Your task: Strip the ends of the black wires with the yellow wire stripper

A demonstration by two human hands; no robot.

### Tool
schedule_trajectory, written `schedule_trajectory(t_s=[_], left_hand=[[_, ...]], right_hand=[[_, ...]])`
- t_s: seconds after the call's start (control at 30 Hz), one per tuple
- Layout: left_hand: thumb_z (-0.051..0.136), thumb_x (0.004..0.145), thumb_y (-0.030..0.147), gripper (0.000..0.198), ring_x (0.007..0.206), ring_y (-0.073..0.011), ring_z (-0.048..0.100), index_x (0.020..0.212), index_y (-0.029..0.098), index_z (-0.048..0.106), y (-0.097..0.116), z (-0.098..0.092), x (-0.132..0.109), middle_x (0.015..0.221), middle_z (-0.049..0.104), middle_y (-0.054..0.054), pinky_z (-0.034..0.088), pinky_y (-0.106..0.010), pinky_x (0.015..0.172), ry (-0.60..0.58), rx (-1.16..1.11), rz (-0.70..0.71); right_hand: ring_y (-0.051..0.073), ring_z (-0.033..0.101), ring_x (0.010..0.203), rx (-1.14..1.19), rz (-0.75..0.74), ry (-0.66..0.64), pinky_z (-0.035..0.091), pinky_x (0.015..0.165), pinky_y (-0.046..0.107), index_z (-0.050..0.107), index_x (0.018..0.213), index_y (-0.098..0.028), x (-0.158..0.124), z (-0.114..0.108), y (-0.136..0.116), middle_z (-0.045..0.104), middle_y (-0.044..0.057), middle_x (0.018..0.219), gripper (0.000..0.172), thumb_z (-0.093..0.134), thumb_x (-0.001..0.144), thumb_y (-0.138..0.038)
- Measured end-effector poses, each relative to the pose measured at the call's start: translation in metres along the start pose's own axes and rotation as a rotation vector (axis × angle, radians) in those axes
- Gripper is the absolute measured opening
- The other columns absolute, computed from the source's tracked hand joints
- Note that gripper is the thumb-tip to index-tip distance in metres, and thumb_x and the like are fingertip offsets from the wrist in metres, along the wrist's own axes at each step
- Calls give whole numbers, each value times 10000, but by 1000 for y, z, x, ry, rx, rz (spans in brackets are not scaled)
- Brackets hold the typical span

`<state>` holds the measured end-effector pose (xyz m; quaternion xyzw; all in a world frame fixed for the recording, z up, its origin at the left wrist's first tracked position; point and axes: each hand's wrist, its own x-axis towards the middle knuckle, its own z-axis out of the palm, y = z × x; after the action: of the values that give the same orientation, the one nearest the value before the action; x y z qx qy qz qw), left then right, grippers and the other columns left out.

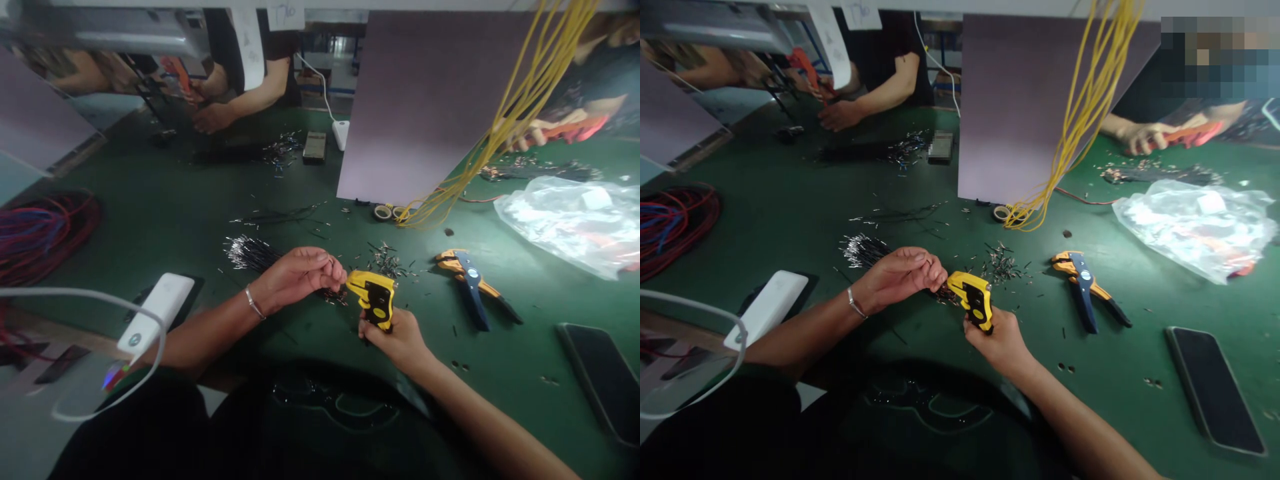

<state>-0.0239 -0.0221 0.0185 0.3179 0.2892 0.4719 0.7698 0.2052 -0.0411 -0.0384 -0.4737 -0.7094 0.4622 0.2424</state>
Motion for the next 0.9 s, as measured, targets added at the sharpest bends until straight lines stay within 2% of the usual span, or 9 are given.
schedule_trajectory(t_s=[0.17, 0.3, 0.4, 0.67, 0.9], left_hand=[[669, 798, 271, 234, 657, -139, 584, 627, 117, 628, -3, 7, -5, 664, 601, -49, 463, -290, 644, 5, 81, 38], [676, 791, 297, 244, 627, -142, 583, 624, 130, 614, 2, 4, -8, 655, 613, -45, 463, -284, 594, 38, 84, 73], [683, 784, 281, 236, 635, -142, 587, 622, 124, 615, 4, -2, -5, 651, 613, -47, 459, -270, 581, 54, 37, 92], [733, 724, 211, 188, 624, -136, 575, 620, 100, 623, 5, -5, 1, 628, 572, -35, 453, -235, 541, 79, -197, 49], [667, 793, 193, 188, 618, -130, 579, 637, 96, 623, 2, -3, 2, 643, 572, -38, 449, -225, 520, 101, -281, 27]], right_hand=[[157, 548, 482, -20, 54, 60, 434, 510, 280, 592, 607, -189, 4, -1, -3, 606, 4, 505, 134, 582, 695, -289], [168, 567, 499, 212, 132, 106, 466, 533, 296, 590, 693, -192, 11, -12, -5, 619, 1, 516, 86, 581, 699, -278], [166, 568, 502, 315, 126, 132, 480, 547, 300, 583, 715, -199, 13, -19, -6, 613, -7, 507, 71, 617, 707, -261], [200, 643, 671, 452, 90, -161, 532, 679, 342, 635, 807, -170, 7, -13, -5, 693, 52, 692, 182, 686, 751, -337], [203, 657, 751, 542, 88, -324, 528, 746, 357, 646, 889, -159, 4, -5, -7, 710, 69, 780, 225, 687, 785, -355]])
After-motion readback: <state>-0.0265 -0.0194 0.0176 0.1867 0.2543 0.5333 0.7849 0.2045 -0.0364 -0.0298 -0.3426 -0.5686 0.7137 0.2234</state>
